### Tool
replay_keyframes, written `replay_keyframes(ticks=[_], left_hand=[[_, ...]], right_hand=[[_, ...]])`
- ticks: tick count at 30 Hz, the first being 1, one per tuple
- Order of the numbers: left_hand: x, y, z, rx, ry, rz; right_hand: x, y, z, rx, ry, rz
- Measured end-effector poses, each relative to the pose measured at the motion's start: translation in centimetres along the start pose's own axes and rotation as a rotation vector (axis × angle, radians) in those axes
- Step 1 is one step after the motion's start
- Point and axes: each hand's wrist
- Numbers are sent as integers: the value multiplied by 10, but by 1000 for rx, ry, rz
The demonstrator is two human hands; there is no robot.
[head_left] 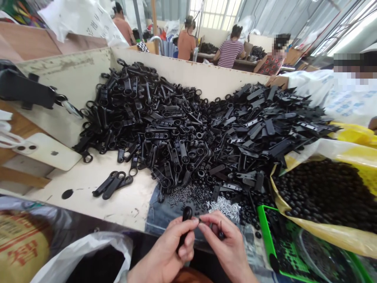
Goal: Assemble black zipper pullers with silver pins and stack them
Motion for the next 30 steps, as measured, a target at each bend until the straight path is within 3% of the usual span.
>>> replay_keyframes(ticks=[5, 12, 15, 21, 30], left_hand=[[0, -6, 2, -13, 19, 0], [-9, -22, 0, 167, 195, 43], [-10, -25, -1, 184, 277, 77], [-9, -21, -5, 208, 456, 155], [-10, -19, -12, 162, 592, 194]], right_hand=[[-4, -4, 0, 1, 23, 73], [-20, -9, -1, -2, 189, 299], [-13, -4, -4, -5, 167, 199], [1, 8, -5, 189, -94, -155], [5, 7, -3, 180, -188, -169]])
Point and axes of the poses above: each hand's wrist, its own y-axis towards the middle knuckle, its own z-axis out of the palm, x = y × z, and after that the axes turned 5 degrees about z, right-handed
